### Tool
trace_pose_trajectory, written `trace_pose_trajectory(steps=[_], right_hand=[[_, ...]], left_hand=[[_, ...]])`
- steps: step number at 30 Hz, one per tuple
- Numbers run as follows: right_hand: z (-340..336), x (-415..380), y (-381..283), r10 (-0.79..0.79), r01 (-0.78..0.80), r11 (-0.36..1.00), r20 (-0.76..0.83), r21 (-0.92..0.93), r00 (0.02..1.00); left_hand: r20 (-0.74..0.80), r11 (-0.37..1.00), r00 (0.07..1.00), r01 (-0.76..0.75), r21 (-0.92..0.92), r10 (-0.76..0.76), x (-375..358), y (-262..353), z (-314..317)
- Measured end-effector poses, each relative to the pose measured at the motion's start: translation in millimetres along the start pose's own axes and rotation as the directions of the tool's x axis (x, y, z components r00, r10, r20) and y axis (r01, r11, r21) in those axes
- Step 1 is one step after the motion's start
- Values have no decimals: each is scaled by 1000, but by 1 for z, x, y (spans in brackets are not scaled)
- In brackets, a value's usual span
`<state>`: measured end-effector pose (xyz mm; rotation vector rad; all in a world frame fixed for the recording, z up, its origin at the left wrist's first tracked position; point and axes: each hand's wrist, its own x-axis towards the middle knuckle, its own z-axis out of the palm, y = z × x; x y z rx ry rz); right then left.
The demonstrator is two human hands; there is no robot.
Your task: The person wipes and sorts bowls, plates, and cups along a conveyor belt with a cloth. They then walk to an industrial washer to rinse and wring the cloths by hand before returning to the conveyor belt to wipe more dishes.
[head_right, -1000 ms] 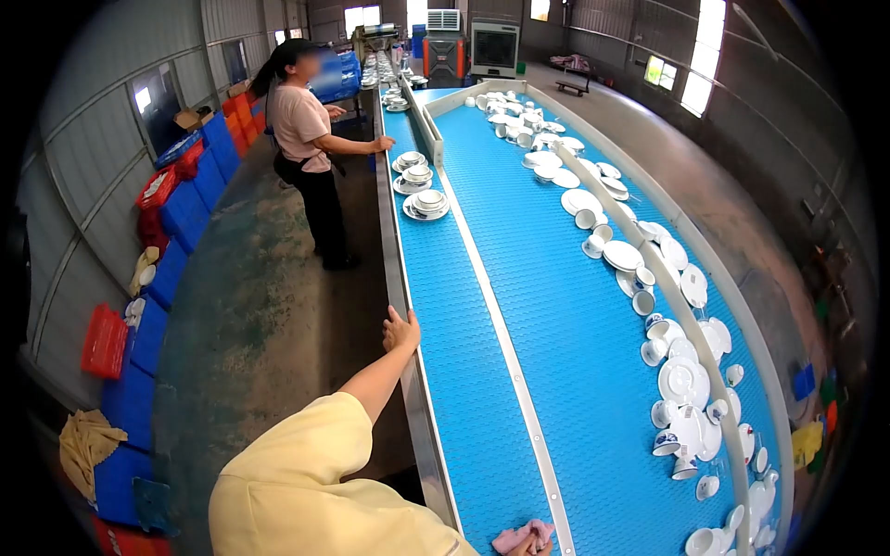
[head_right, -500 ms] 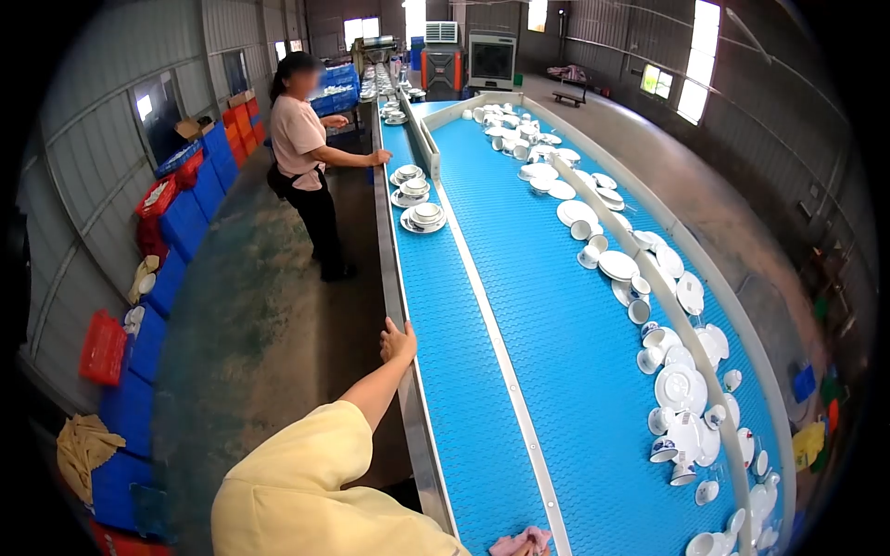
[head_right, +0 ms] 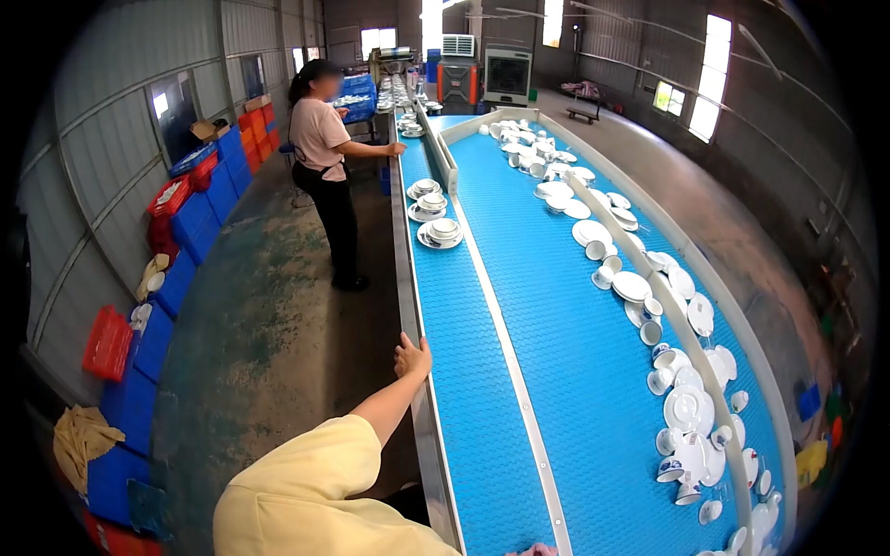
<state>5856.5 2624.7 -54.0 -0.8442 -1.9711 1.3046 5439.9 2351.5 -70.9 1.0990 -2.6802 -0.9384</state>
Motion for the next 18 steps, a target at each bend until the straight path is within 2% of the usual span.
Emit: trace_pose_trajectory(steps=[1,2,4,5,7,10,13,16,17,18], right_hand=[[-1,0,-3,-64,64,998,14,11,998],[-3,0,-1,-64,64,998,13,7,998],[-8,1,6,68,-61,992,62,-110,996],[-6,0,7,69,-62,992,64,-113,996],[-1,-2,9,11,-11,1000,-17,1,1000],[2,0,9,-13,16,999,-53,52,999],[-2,2,19,-88,88,996,22,19,996],[-3,4,18,-97,98,995,28,-21,995],[-4,3,21,-96,97,995,28,-21,995],[-3,2,25,-30,30,999,9,-19,1000]], left_hand=[[1,1000,1000,1,-1,-1,0,0,-1],[1,1000,1000,-3,-8,3,0,-1,0],[5,1000,1000,-3,-14,3,0,-2,2],[17,1000,1000,0,-26,0,1,-1,2],[30,999,1000,9,-38,-7,2,-3,1],[30,999,1000,2,-48,0,2,-2,2],[28,999,1000,5,-39,-3,3,-2,3],[26,999,1000,3,-33,-2,2,-2,5],[11,1000,1000,-4,-20,4,3,-3,6],[-5,1000,1000,-11,-6,11,3,-3,7]])
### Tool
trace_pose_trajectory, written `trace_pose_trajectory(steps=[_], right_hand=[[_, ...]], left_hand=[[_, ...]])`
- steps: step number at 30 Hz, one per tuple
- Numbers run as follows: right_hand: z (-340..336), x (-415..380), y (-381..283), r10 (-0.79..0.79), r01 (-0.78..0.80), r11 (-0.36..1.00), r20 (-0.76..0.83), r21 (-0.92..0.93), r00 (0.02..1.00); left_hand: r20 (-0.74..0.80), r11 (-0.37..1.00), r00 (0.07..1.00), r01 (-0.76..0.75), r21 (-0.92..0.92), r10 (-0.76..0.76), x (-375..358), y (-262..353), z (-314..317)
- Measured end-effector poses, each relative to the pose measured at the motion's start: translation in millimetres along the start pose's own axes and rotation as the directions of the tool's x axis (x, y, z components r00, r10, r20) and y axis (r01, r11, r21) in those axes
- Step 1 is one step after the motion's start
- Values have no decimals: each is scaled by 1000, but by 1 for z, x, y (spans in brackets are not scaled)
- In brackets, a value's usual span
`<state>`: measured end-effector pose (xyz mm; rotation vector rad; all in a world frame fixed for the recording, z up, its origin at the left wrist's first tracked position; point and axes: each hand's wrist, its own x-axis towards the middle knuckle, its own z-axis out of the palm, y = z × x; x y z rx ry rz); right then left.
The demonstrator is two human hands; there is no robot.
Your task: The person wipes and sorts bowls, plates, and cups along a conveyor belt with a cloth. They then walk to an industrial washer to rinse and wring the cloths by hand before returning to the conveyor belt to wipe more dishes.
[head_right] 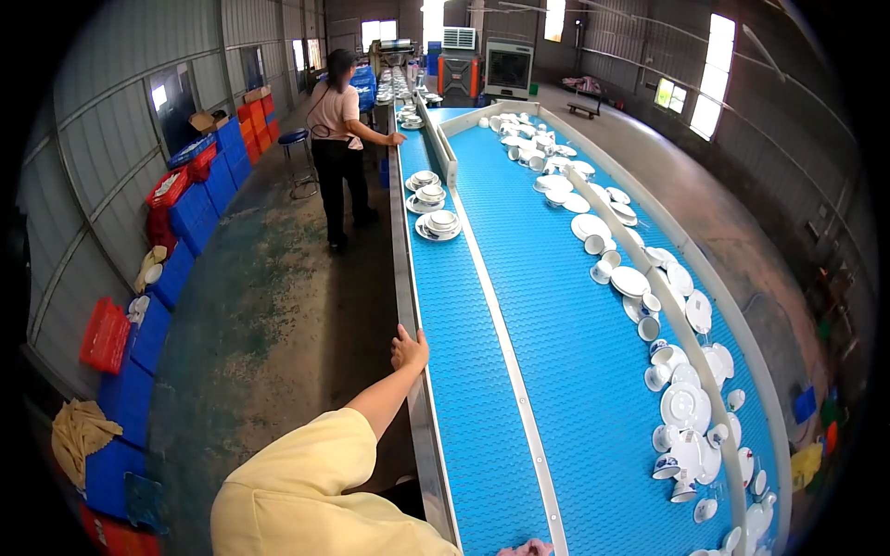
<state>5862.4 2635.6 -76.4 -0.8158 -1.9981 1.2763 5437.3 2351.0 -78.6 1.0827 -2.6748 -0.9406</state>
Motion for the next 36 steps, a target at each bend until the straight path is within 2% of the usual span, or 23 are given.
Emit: trace_pose_trajectory(steps=[1,2,4,8,11,13,17,19,20,22,23,25,29,31,32,34,35,36], right_hand=[[0,-1,3,66,-66,998,-18,4,998],[0,-1,1,67,-67,998,-19,4,998],[2,0,-6,-47,48,999,-51,12,998],[2,-1,-34,-47,43,998,-88,-41,995],[0,-1,-36,53,-53,999,-59,0,997],[0,1,-32,-54,56,998,-41,33,998],[0,-2,-21,-27,28,1000,-71,11,997],[-1,-4,-21,64,-67,997,-89,-41,994],[-1,-4,-20,64,-68,997,-89,-42,994],[-1,-6,-15,-22,-13,973,-150,-231,989],[-1,-4,-15,-23,-13,973,-150,-231,988],[-3,0,-15,-54,53,998,-36,-30,998],[-4,-3,-11,32,-39,994,-64,-106,997],[-3,-2,-18,-78,74,992,-38,-100,996],[-3,-3,-14,-74,70,992,-41,-102,996],[1,-6,6,48,-44,998,-86,43,995],[-1,-6,22,58,-55,998,-93,40,994],[-6,-4,37,91,-94,989,-30,-112,995]], left_hand=[[0,1000,1000,0,1,0,1,0,1],[-8,1000,1000,-3,0,3,1,-1,1],[-14,1000,1000,-8,-1,8,1,0,2],[-12,1000,1000,-4,-6,4,1,0,2],[-17,1000,1000,-7,-13,7,1,-1,3],[-11,1000,1000,-7,-20,7,1,-1,2],[-22,1000,1000,-2,-30,1,1,0,3],[-22,1000,1000,3,-29,-3,2,-1,3],[-19,999,1000,1,-36,-1,1,-1,3],[-15,999,1000,0,-42,0,1,-1,1],[-16,999,1000,0,-46,-1,1,-1,1],[-14,999,1000,-3,-49,2,0,0,2],[-2,999,1000,7,-41,-7,1,1,1],[7,999,1000,11,-36,-11,0,0,1],[3,999,1000,11,-42,-11,1,0,2],[3,999,1000,6,-38,-6,2,-1,2],[2,998,1000,13,-57,-13,1,-1,1],[2,997,1000,20,-75,-20,0,0,0]])
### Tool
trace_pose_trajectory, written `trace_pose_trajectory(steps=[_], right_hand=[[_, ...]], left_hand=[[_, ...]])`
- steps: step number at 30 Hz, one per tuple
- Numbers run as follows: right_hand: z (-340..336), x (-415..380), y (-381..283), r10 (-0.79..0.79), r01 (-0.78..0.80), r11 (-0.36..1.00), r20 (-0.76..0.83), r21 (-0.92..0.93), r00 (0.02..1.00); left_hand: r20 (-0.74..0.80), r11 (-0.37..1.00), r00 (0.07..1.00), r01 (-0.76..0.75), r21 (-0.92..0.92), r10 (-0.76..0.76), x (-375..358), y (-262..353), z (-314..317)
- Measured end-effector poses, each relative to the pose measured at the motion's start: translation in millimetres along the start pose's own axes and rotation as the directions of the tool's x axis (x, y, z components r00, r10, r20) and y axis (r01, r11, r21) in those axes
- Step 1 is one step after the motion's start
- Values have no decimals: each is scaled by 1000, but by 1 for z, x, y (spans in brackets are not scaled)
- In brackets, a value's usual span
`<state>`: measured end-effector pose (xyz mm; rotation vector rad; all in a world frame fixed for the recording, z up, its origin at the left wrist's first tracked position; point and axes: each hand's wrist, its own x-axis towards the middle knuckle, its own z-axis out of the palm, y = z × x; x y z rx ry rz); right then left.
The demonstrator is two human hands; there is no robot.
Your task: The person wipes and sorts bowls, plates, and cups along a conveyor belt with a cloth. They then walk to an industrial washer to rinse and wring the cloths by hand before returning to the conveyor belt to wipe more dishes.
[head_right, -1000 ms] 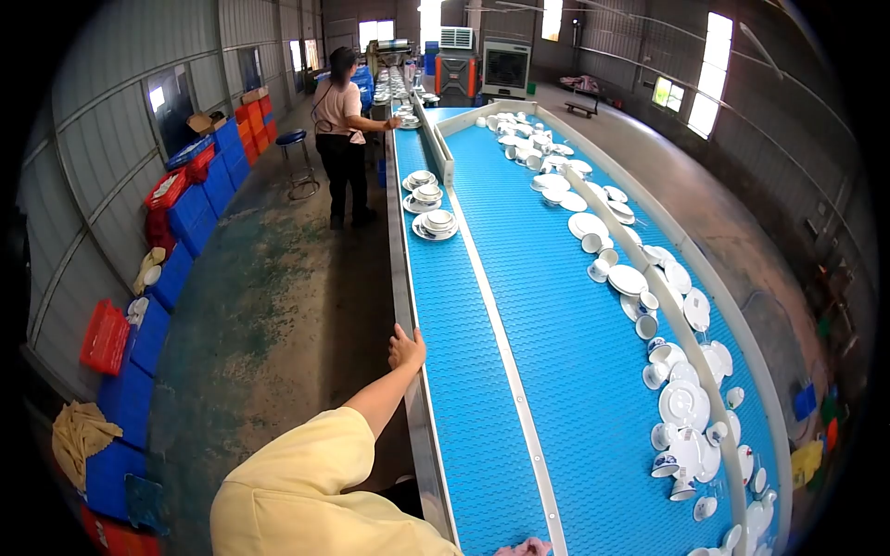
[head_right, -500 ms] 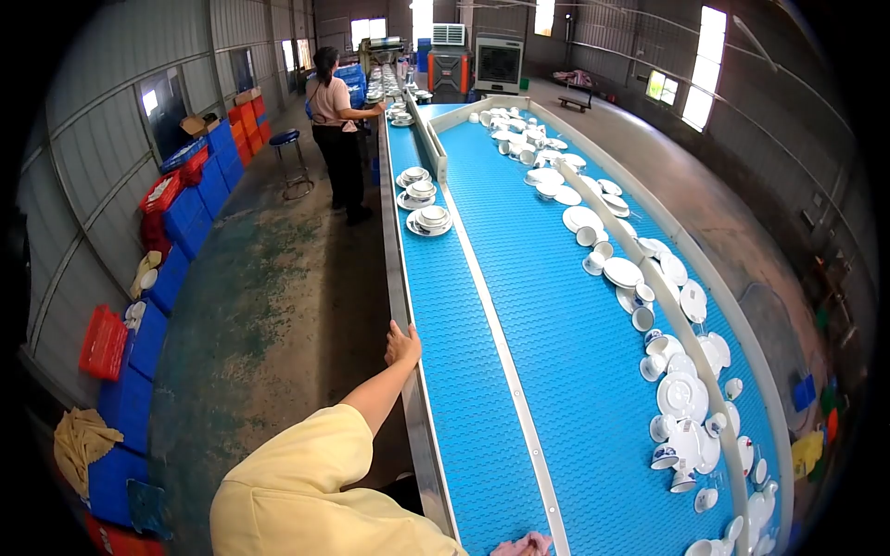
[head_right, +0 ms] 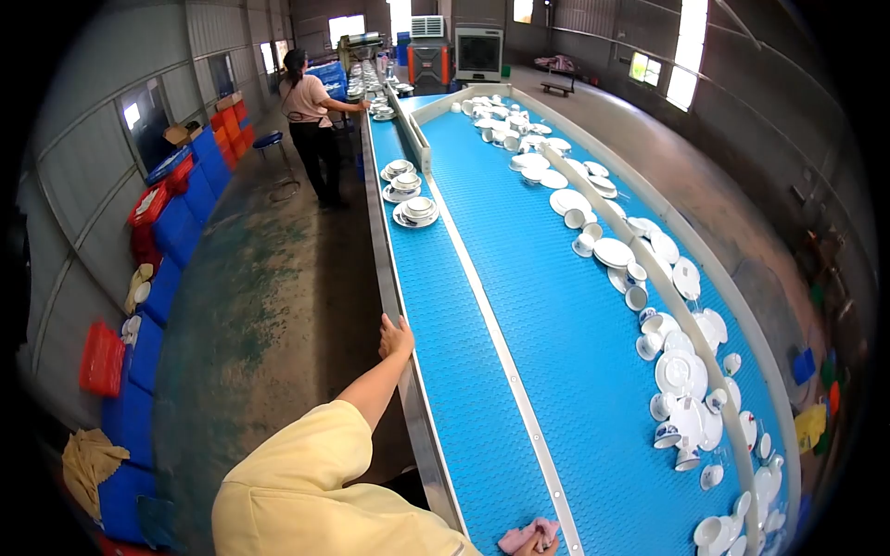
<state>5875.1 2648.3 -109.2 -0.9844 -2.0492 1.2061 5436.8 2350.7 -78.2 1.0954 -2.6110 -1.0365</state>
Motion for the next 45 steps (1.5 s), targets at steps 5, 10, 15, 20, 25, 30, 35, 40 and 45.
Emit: trace_pose_trajectory(steps=[5,10,15,20,25,30,35,40,45], right_hand=[[1,-2,6,-28,25,998,-61,-51,998],[4,4,6,-132,127,991,-153,-39,979],[1,6,1,-115,103,992,-200,-66,973],[4,10,19,-163,147,986,-261,-79,952],[-7,-1,-12,427,-183,823,-374,538,823],[-85,-203,-15,660,-272,671,-390,689,642],[-69,-334,-70,543,53,812,-785,582,299],[101,-555,79,662,-8,698,-649,716,-376],[204,-511,44,691,-169,416,-431,894,-580]], left_hand=[[-1,1000,1000,-7,-17,7,1,-1,1],[-16,999,1000,-11,-33,11,6,-3,7],[49,996,999,-18,-88,22,15,-14,15],[114,975,984,-115,-189,138,29,-28,28],[615,474,760,471,-744,210,28,-34,15],[360,909,905,-66,-412,228,44,-46,24],[313,945,947,36,-326,72,-34,7,-26],[350,930,890,-180,-320,292,-20,-20,-13],[457,869,742,-378,-317,490,-60,-50,-9]])
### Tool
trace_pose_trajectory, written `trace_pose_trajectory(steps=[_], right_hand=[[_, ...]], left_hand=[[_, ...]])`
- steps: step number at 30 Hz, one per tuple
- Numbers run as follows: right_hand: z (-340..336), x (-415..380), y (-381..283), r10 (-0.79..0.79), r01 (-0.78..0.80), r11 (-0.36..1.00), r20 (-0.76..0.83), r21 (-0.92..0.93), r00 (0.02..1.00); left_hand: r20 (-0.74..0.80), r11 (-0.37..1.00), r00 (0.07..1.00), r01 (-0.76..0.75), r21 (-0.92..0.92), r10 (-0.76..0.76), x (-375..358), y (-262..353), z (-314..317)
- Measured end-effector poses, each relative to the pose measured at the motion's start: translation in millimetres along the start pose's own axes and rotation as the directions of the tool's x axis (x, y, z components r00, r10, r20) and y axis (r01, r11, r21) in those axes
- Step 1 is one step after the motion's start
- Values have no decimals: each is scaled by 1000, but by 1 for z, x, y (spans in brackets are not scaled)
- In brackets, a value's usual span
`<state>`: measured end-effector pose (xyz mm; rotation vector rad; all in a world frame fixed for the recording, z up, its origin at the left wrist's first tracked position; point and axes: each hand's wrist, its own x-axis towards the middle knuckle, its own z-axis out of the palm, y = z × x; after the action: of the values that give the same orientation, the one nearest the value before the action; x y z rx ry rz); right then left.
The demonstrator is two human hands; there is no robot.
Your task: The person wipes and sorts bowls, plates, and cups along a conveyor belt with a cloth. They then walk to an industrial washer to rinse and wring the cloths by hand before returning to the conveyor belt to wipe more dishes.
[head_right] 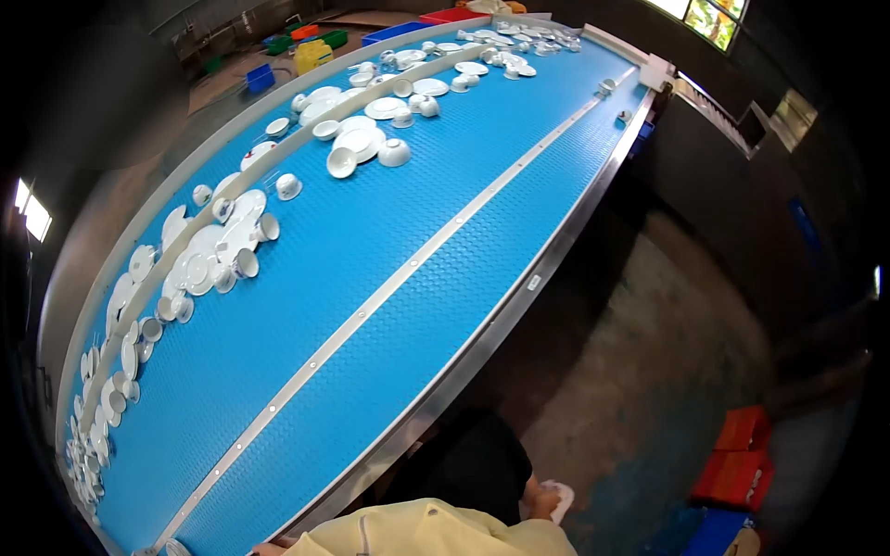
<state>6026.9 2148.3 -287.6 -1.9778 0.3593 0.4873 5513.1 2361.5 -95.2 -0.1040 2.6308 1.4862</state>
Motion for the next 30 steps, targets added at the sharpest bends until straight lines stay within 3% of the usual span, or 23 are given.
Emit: trace_pose_trajectory(steps=[2,4,5,7,9,13,14,16,17,18,19,20,21,22,24,26,28,30], right_hand=[[12,19,38,338,-326,941,167,-92,926],[11,49,56,626,-598,779,283,-190,726],[8,44,30,496,-353,803,209,-480,843],[-18,106,104,132,-35,691,79,-722,988],[-40,117,75,137,-114,730,-19,-674,990],[-81,138,-36,162,-170,748,-72,-641,984],[-87,175,-20,285,-300,767,-118,-567,951],[-92,271,81,249,-275,823,-120,-497,961],[-101,293,56,251,-272,831,-109,-486,962],[-116,302,17,447,-427,893,179,-140,876],[-133,316,-15,478,-620,767,497,167,725],[-145,326,-55,481,-623,764,493,170,725],[-155,341,-96,434,-651,674,527,349,731],[-169,354,-133,381,-663,549,553,509,741],[-199,390,-179,350,-600,560,493,571,796],[-218,426,-191,320,-541,563,439,625,840],[-232,470,-189,232,-440,605,382,663,894],[-240,505,-176,172,-412,670,410,618,896]], left_hand=[[77,997,995,-64,36,61,-24,-11,17],[193,989,973,-137,60,124,-71,-30,41],[271,980,948,-191,62,167,-95,-42,57],[458,939,846,-339,65,274,-141,-62,83],[645,902,706,-427,61,291,-192,-91,103],[947,811,321,-550,200,-16,-294,-153,132],[971,754,216,-620,216,-100,-318,-165,140],[971,620,31,-765,175,-236,-368,-180,152],[959,552,-48,-825,120,-280,-390,-185,157],[942,487,-120,-872,52,-314,-413,-190,162],[921,436,-188,-900,-23,-340,-439,-192,170],[902,416,-250,-905,-88,-353,-466,-192,180],[889,433,-304,-891,-138,-342,-495,-192,194],[891,506,-325,-852,-131,-317,-522,-190,209],[923,740,-278,-672,11,-265,-589,-177,235],[947,832,-46,-492,256,-318,-658,-164,251],[892,660,-24,-681,317,-452,-691,-162,268],[829,334,37,-905,265,-559,-721,-167,283]])
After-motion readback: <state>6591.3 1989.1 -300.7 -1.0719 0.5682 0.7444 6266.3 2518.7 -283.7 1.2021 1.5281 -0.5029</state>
